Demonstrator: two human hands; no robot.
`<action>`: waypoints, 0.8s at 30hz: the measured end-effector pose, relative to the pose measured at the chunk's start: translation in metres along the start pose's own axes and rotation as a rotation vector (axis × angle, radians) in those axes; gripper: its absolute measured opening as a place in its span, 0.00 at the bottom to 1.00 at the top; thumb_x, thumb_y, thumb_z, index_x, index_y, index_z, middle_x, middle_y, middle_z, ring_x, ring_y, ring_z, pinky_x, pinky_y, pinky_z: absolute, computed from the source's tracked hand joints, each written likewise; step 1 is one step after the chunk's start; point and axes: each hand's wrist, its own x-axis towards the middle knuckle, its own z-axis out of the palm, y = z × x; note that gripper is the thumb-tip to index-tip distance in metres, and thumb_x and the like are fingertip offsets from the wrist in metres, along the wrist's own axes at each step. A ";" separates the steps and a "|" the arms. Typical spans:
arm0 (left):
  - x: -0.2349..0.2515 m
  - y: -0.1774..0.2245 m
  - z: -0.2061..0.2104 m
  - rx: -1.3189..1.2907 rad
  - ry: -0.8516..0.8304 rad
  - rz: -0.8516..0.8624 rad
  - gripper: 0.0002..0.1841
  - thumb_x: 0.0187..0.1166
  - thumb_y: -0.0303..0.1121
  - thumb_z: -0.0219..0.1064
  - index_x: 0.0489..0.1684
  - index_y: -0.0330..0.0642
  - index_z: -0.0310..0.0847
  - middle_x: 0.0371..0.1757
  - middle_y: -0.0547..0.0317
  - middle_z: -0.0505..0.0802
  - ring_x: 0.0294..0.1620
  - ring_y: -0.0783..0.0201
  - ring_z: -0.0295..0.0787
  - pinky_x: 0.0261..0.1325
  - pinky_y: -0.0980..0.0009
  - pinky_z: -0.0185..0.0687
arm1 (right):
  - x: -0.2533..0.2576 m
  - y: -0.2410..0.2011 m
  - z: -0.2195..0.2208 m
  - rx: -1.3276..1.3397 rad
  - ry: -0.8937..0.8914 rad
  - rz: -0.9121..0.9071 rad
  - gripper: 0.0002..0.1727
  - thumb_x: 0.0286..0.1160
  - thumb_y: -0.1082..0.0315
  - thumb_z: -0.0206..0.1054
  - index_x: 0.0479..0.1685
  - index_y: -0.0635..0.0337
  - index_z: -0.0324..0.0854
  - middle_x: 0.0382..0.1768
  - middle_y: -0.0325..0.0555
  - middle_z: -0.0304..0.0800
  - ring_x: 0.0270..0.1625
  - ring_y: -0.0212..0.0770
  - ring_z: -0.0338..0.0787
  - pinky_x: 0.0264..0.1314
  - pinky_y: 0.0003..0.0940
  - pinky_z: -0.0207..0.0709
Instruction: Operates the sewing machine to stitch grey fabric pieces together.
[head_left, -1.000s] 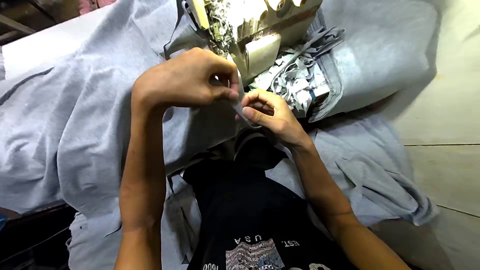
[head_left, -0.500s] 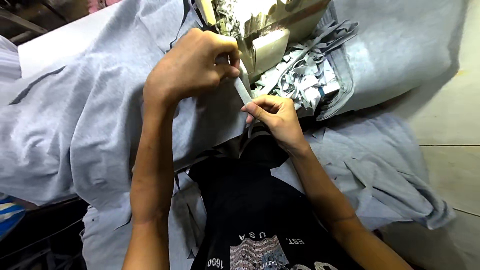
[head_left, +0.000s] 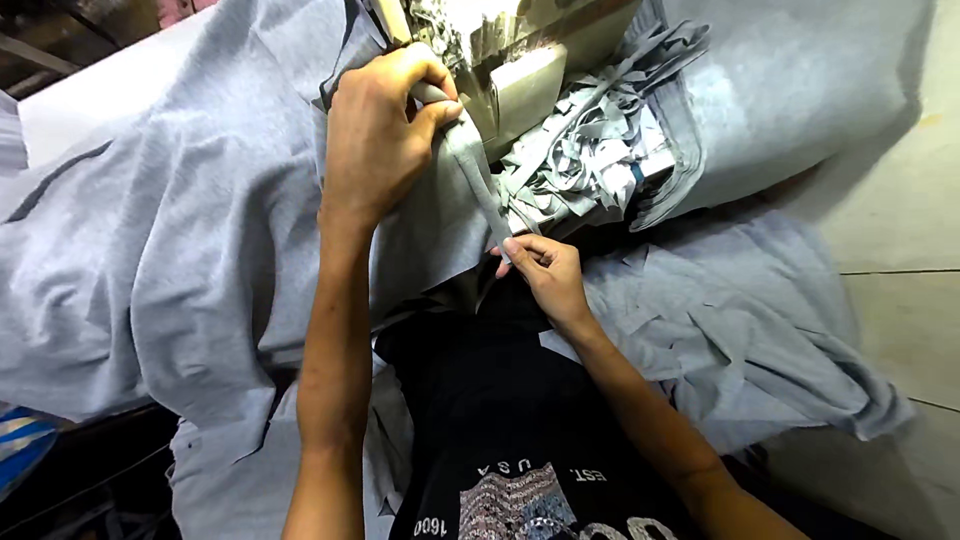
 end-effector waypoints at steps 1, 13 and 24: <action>-0.001 0.000 0.001 -0.009 0.016 -0.014 0.10 0.83 0.41 0.68 0.50 0.49 0.88 0.46 0.62 0.94 0.41 0.71 0.88 0.48 0.70 0.82 | -0.001 0.004 0.000 -0.029 0.019 -0.010 0.10 0.85 0.64 0.66 0.43 0.59 0.92 0.29 0.39 0.95 0.27 0.29 0.88 0.30 0.24 0.81; -0.009 0.003 0.002 -0.087 0.047 -0.027 0.11 0.85 0.42 0.67 0.51 0.48 0.89 0.48 0.65 0.93 0.44 0.81 0.87 0.51 0.83 0.81 | -0.007 0.012 -0.010 -0.516 0.083 -0.043 0.16 0.89 0.53 0.61 0.41 0.51 0.90 0.25 0.30 0.91 0.21 0.28 0.81 0.26 0.31 0.74; -0.018 0.028 -0.021 -0.396 -0.099 0.237 0.09 0.85 0.31 0.66 0.53 0.38 0.88 0.48 0.59 0.93 0.47 0.74 0.90 0.53 0.76 0.88 | 0.075 -0.054 -0.009 -0.223 -0.090 -0.548 0.19 0.92 0.59 0.53 0.62 0.58 0.87 0.60 0.46 0.87 0.65 0.39 0.81 0.70 0.37 0.73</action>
